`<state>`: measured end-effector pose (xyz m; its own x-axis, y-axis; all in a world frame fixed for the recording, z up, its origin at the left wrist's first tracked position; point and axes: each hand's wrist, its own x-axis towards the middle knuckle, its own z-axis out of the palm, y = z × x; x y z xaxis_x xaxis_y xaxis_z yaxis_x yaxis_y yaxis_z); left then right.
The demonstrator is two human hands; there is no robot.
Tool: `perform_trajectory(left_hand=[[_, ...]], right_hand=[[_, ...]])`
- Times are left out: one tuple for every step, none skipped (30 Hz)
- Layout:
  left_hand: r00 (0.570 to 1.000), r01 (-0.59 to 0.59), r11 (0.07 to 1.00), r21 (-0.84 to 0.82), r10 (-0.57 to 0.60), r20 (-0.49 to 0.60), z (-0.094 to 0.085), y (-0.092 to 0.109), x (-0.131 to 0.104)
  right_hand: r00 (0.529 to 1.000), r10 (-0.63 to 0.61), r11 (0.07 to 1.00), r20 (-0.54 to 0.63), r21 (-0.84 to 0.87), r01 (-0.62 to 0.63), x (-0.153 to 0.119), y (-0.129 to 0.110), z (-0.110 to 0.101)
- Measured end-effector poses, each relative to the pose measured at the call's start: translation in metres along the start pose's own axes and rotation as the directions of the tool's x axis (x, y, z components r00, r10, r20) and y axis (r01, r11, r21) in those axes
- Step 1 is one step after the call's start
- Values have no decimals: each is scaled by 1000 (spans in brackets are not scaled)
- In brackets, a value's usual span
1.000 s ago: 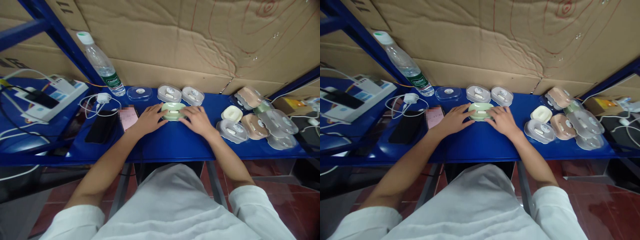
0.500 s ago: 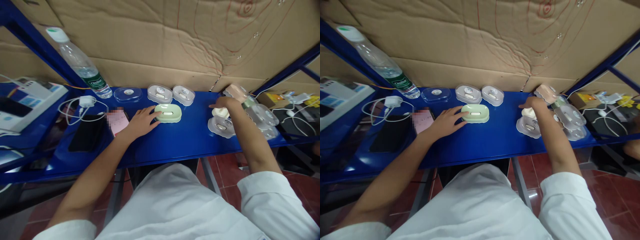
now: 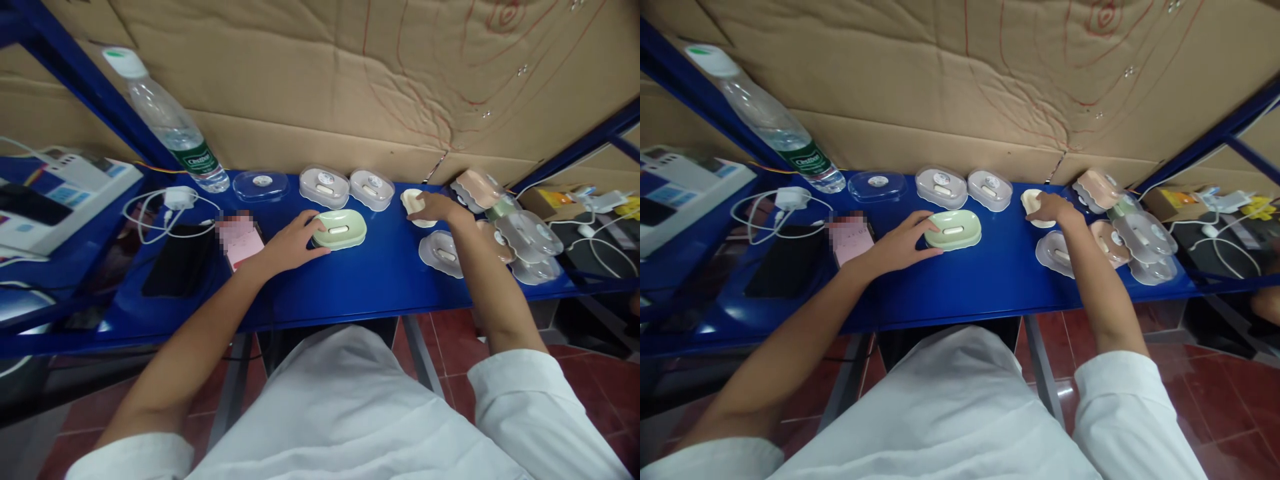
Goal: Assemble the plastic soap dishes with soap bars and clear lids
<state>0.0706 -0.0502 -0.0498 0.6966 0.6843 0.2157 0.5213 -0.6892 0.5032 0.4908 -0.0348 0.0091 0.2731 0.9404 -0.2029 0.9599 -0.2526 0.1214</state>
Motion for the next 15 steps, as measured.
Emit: perform_trajectory(left_hand=[[1000, 1, 1000, -2, -1, 7, 0, 0, 0], [1000, 2, 1000, 8, -2, 11, -1, 0, 1], [1000, 4, 1000, 24, -4, 14, -2, 1, 1], [1000, 6, 999, 44, -7, 17, -2, 0, 1], [1000, 11, 998, 63, -12, 19, -3, 0, 1], [1000, 18, 996, 82, -20, 19, -3, -1, 1], [999, 26, 994, 101, -28, 16, -4, -1, 1], [999, 33, 992, 121, -35, 10, -4, -2, 1], [999, 37, 989, 140, -38, 2, -4, -3, 0], [999, 37, 987, 159, -37, -4, -4, -4, 0], [999, 37, 984, 176, -36, -9, -5, -4, 0], [999, 39, 981, 190, -37, -12, -5, -5, 0], [999, 46, 979, 199, -44, -15, -5, -5, -1], [998, 57, 977, 204, -54, -18, -5, -5, -1], [998, 69, 976, 206, -66, -19, -5, -4, -1]], right_hand=[[1000, -17, 1000, 26, 8, 16, -2, -1, 0], [998, -15, 1000, 65, 14, 14, -5, -4, -1], [995, 0, 1000, 99, 13, -2, -10, -7, -2], [995, 22, 1000, 99, 6, -23, -16, -12, -2], [996, 53, 999, 66, -6, -53, -23, -18, -2], [996, 87, 996, -3, -17, -87, -31, -25, -2], [989, 115, 993, -94, -18, -117, -39, -32, 0], [973, 131, 991, -191, -2, -134, -47, -41, 2], [952, 136, 991, -274, 27, -134, -54, -49, 6], [933, 130, 991, -337, 64, -115, -61, -56, 10], [918, 112, 992, -380, 101, -79, -67, -63, 14], [905, 85, 991, -417, 133, -32, -72, -68, 18], [888, 54, 987, -456, 157, 20, -76, -73, 22], [865, 22, 983, -501, 170, 74, -79, -76, 25], [837, -20, 976, -548, 171, 135, -82, -79, 26]])
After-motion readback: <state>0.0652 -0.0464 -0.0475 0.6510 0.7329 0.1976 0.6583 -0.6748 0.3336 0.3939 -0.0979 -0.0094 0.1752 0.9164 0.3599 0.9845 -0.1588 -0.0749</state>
